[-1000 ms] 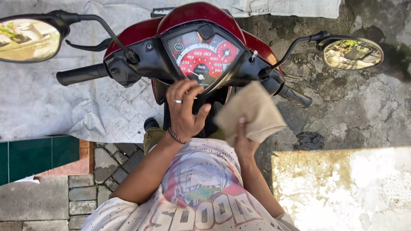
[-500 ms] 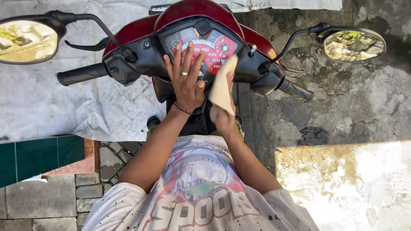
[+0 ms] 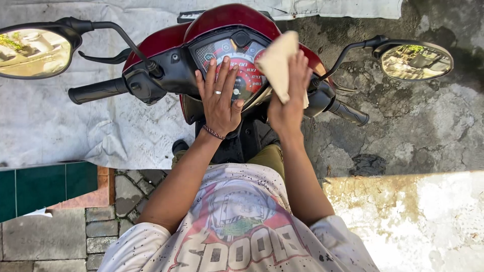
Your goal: The person wipes the dashboard, handlebars, and side mirrors of a red motorcycle using a beige cloth. They clean the instrument cluster and surrounding areas repeatedly, moving the cloth across different surfaces of the motorcycle's front section.
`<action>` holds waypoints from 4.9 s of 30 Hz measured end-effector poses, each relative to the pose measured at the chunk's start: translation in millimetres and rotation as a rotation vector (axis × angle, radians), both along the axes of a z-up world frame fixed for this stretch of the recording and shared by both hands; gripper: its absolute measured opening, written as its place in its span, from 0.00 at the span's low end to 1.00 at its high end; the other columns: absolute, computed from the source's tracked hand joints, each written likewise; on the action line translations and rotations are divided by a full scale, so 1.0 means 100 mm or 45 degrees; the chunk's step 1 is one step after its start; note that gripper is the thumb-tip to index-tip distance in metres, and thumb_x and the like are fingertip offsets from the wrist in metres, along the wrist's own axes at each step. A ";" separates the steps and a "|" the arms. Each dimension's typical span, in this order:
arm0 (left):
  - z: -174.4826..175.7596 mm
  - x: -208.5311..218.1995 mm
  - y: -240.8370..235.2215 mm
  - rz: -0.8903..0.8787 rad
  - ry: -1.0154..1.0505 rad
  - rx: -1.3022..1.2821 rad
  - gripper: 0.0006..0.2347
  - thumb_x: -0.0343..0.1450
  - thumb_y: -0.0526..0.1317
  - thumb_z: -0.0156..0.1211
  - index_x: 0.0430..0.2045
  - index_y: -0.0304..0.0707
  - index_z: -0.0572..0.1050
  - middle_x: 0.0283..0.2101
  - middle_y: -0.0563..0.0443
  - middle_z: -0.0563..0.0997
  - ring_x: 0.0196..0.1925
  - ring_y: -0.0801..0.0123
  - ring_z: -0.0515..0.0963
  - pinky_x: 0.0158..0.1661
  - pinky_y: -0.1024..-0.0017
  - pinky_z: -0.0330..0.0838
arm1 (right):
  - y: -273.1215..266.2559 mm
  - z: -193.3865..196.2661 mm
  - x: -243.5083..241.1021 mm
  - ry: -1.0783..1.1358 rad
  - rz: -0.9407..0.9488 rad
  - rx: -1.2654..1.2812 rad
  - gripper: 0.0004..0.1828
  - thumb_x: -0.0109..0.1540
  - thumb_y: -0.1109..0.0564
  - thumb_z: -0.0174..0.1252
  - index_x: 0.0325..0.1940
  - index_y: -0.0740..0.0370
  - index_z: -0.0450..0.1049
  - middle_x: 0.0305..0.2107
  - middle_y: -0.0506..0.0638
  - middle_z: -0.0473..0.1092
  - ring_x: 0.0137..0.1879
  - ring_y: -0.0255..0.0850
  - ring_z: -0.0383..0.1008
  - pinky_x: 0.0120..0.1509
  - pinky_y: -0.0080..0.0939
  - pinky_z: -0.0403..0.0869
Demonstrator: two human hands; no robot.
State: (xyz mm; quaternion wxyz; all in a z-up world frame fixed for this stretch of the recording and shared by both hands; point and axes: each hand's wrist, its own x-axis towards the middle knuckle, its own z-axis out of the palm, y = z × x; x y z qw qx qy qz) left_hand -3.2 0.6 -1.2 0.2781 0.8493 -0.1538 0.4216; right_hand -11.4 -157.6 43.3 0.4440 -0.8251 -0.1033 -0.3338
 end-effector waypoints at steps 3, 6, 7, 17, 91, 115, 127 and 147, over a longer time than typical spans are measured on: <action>-0.01 -0.01 0.01 -0.025 0.033 0.004 0.34 0.78 0.62 0.21 0.67 0.35 0.65 0.74 0.44 0.62 0.78 0.49 0.54 0.74 0.44 0.31 | 0.18 -0.25 0.14 -0.039 -0.088 -0.146 0.36 0.63 0.73 0.51 0.77 0.67 0.57 0.75 0.62 0.51 0.82 0.57 0.47 0.87 0.54 0.42; 0.00 -0.02 0.01 -0.022 0.019 -0.008 0.34 0.79 0.62 0.22 0.68 0.35 0.66 0.74 0.43 0.62 0.78 0.49 0.54 0.74 0.44 0.31 | 0.33 -0.43 -0.10 -0.042 -0.118 -0.116 0.31 0.69 0.64 0.46 0.78 0.67 0.55 0.76 0.62 0.48 0.83 0.56 0.45 0.88 0.49 0.40; -0.01 -0.03 0.01 -0.010 -0.005 -0.003 0.35 0.78 0.63 0.21 0.67 0.36 0.66 0.73 0.43 0.63 0.78 0.49 0.54 0.74 0.43 0.31 | 0.39 -0.49 -0.24 -0.029 -0.078 0.013 0.29 0.71 0.63 0.41 0.78 0.67 0.56 0.76 0.64 0.49 0.83 0.56 0.44 0.87 0.49 0.40; -0.05 0.04 -0.03 -0.028 -0.103 -0.037 0.35 0.78 0.64 0.22 0.66 0.36 0.69 0.73 0.43 0.63 0.78 0.48 0.54 0.74 0.42 0.32 | 0.06 -0.17 -0.91 0.525 -0.136 0.925 0.17 0.70 0.53 0.56 0.63 0.55 0.72 0.52 0.57 0.76 0.56 0.51 0.78 0.70 0.55 0.71; 0.60 0.22 1.05 0.558 0.092 -0.356 0.28 0.79 0.46 0.54 0.75 0.46 0.54 0.81 0.49 0.48 0.87 0.49 0.46 0.86 0.47 0.44 | 2.02 0.91 0.80 0.695 1.790 1.071 0.47 0.66 0.25 0.40 0.74 0.65 0.59 0.68 0.57 0.63 0.72 0.45 0.65 0.80 0.42 0.63; 0.56 -0.70 1.20 0.043 0.369 -0.631 0.13 0.70 0.41 0.59 0.47 0.40 0.79 0.43 0.40 0.79 0.47 0.51 0.76 0.48 0.57 0.72 | 1.62 -0.23 0.41 0.358 1.502 0.812 0.47 0.69 0.27 0.48 0.79 0.64 0.52 0.76 0.56 0.45 0.81 0.46 0.47 0.86 0.50 0.50; 0.74 -0.14 1.28 0.304 -0.069 -0.680 0.15 0.82 0.46 0.40 0.54 0.37 0.70 0.48 0.39 0.76 0.56 0.44 0.76 0.59 0.55 0.68 | 1.37 0.67 0.66 0.221 0.792 0.687 0.25 0.64 0.66 0.68 0.61 0.53 0.66 0.48 0.55 0.75 0.51 0.44 0.79 0.54 0.47 0.80; 0.04 -0.69 1.11 0.335 -0.073 -0.390 0.08 0.71 0.30 0.58 0.41 0.27 0.80 0.51 0.36 0.81 0.62 0.49 0.75 0.70 0.49 0.58 | 1.68 0.52 0.11 -0.507 0.469 -1.061 0.14 0.65 0.57 0.59 0.51 0.66 0.80 0.66 0.52 0.62 0.75 0.53 0.56 0.66 0.54 0.72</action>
